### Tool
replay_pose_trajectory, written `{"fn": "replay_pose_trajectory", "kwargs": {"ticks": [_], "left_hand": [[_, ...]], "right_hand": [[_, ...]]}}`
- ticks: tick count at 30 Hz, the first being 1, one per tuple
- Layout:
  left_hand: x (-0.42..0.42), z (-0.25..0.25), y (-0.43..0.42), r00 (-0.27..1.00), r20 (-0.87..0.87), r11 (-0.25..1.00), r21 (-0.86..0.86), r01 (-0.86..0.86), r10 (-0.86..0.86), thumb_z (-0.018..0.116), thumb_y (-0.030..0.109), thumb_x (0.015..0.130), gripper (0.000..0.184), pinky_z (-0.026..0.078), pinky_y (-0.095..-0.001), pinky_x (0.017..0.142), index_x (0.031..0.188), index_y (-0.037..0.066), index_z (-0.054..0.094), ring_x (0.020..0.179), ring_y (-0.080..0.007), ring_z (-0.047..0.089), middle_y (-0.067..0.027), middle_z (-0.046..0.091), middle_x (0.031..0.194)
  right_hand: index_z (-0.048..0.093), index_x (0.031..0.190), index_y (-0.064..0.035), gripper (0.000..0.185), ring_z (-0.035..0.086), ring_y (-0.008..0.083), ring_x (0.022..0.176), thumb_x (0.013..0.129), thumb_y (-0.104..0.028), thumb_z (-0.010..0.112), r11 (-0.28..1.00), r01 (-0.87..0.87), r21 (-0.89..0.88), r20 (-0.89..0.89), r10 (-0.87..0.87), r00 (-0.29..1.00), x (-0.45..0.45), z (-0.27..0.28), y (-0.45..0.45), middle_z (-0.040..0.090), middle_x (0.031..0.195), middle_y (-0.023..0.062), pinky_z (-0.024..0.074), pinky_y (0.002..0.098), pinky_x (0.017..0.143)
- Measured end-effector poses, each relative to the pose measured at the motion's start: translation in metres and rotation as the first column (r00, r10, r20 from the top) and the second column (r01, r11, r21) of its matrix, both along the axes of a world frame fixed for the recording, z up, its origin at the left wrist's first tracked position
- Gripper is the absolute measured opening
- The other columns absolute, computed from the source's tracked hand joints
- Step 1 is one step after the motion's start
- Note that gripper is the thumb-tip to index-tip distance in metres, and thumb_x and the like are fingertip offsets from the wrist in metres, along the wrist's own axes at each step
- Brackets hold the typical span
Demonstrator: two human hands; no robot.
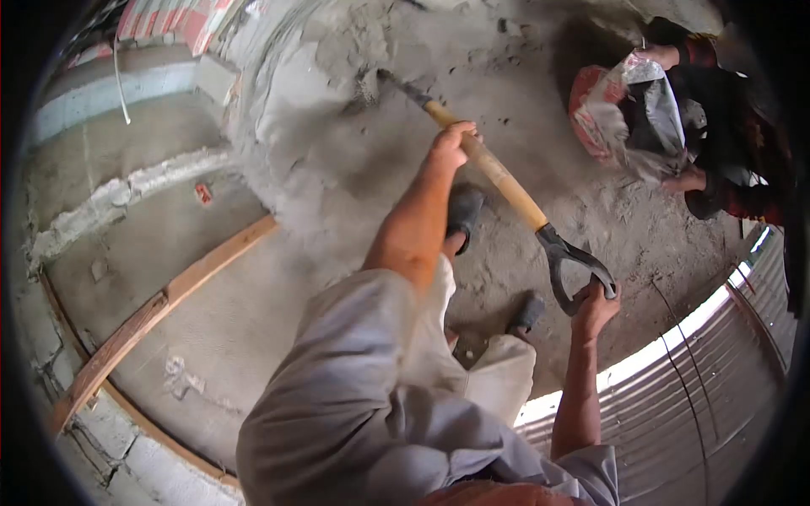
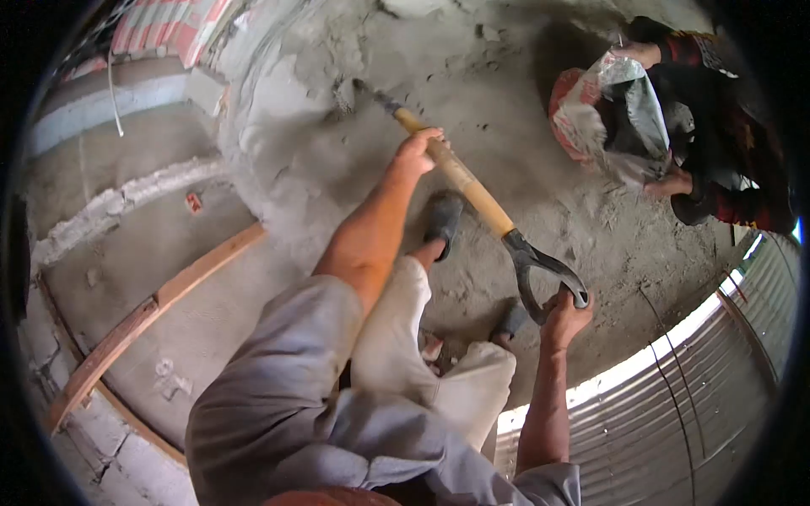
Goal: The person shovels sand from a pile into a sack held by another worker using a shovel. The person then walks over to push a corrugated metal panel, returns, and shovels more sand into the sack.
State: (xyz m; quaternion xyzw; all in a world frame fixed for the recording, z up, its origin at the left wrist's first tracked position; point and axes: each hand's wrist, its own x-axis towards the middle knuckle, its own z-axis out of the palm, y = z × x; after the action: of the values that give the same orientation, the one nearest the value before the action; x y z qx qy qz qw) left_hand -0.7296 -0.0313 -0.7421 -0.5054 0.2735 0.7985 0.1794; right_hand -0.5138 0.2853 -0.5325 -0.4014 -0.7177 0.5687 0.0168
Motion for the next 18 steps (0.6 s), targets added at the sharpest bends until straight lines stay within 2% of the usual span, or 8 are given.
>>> {"fn": "replay_pose_trajectory", "kwargs": {"ticks": [3,4,5,6,9,12,15,18], "left_hand": [[0.035,-0.016,0.005,0.992,-0.108,0.994,-0.086,-0.071,0.061,0.071,0.002,0.073,0.026,0.053,-0.04,0.062,0.093,0.003,0.054,0.073,-0.0244,0.055,-0.0091,0.054,0.083],[0.038,0.014,0.012,0.999,-0.017,0.994,-0.104,-0.029,0.027,0.071,0.002,0.074,0.023,0.054,-0.0388,0.06,0.09,0.004,0.054,0.069,-0.0241,0.055,-0.0088,0.054,0.08],[0.047,0.029,0.022,0.998,0.043,0.99,-0.135,-0.042,0.048,0.07,0.002,0.075,0.021,0.054,-0.0383,0.059,0.088,0.004,0.054,0.067,-0.0238,0.055,-0.0085,0.053,0.077],[0.063,0.024,0.031,0.999,0.035,0.991,-0.136,-0.014,0.019,0.069,0.005,0.079,0.021,0.055,-0.0406,0.068,0.093,0.004,0.053,0.073,-0.0256,0.055,-0.009,0.052,0.083],[0.105,0.053,0.07,0.985,0.165,0.985,-0.17,-0.02,0.049,0.07,0.007,0.078,0.024,0.055,-0.0403,0.071,0.095,0.004,0.053,0.075,-0.0245,0.055,-0.0095,0.053,0.087],[0.154,0.067,0.108,0.979,0.204,0.987,-0.162,0.009,0.025,0.07,0.006,0.078,0.024,0.054,-0.0377,0.064,0.096,0.003,0.054,0.071,-0.0228,0.055,-0.0088,0.054,0.084],[0.19,0.104,0.15,0.98,0.198,0.982,-0.186,0.042,-0.004,0.069,0.004,0.077,0.02,0.052,-0.035,0.056,0.091,0.003,0.056,0.064,-0.0211,0.055,-0.0076,0.055,0.078],[0.22,0.133,0.212,0.985,0.169,0.973,-0.221,0.059,-0.021,0.07,0.003,0.075,0.014,0.051,-0.035,0.054,0.081,0.004,0.057,0.057,-0.0209,0.054,-0.0064,0.055,0.072]], "right_hand": [[0.049,0.079,-0.0068,0.018,0.043,0.0105,0.041,0.084,-0.018,0.062,0.991,0.038,-0.127,0.078,-0.029,0.997,0.01,0.015,-0.001,0.047,0.052,0.0023,0.0354,0.0283,0.039],[0.05,0.078,-0.0069,0.018,0.043,0.011,0.04,0.084,-0.018,0.063,0.991,0.041,-0.123,0.1,-0.029,0.995,0.017,0.029,0.001,0.047,0.051,0.0021,0.035,0.0288,0.038],[0.05,0.079,-0.0065,0.017,0.042,0.0117,0.039,0.083,-0.018,0.063,0.983,0.109,-0.148,0.126,-0.091,0.988,0.022,0.043,0.005,0.046,0.051,0.002,0.0345,0.0288,0.038],[0.051,0.08,-0.0061,0.017,0.042,0.0124,0.038,0.083,-0.018,0.063,0.968,0.178,-0.175,0.154,-0.152,0.976,0.029,0.055,0.01,0.045,0.051,0.0019,0.034,0.0289,0.038],[0.05,0.07,-0.0088,0.019,0.04,0.0126,0.035,0.083,-0.018,0.061,0.965,0.211,-0.154,0.235,-0.171,0.957,0.076,0.071,0.057,0.042,0.048,0.0011,0.032,0.0295,0.034],[0.049,0.067,-0.0104,0.021,0.039,0.0137,0.033,0.082,-0.019,0.062,0.971,0.214,-0.104,0.231,-0.186,0.955,0.11,0.101,0.088,0.042,0.048,0.0014,0.0317,0.0298,0.033],[0.05,0.067,-0.0111,0.02,0.041,0.0143,0.035,0.081,-0.02,0.061,0.98,0.187,-0.074,0.227,-0.166,0.96,0.212,0.046,0.183,0.043,0.049,0.0016,0.0334,0.0293,0.034],[0.052,0.069,-0.0102,0.018,0.045,0.0156,0.038,0.082,-0.02,0.061,0.94,0.296,-0.172,0.285,-0.24,0.928,0.205,0.11,0.204,0.046,0.051,0.0029,0.0355,0.0303,0.035]]}}
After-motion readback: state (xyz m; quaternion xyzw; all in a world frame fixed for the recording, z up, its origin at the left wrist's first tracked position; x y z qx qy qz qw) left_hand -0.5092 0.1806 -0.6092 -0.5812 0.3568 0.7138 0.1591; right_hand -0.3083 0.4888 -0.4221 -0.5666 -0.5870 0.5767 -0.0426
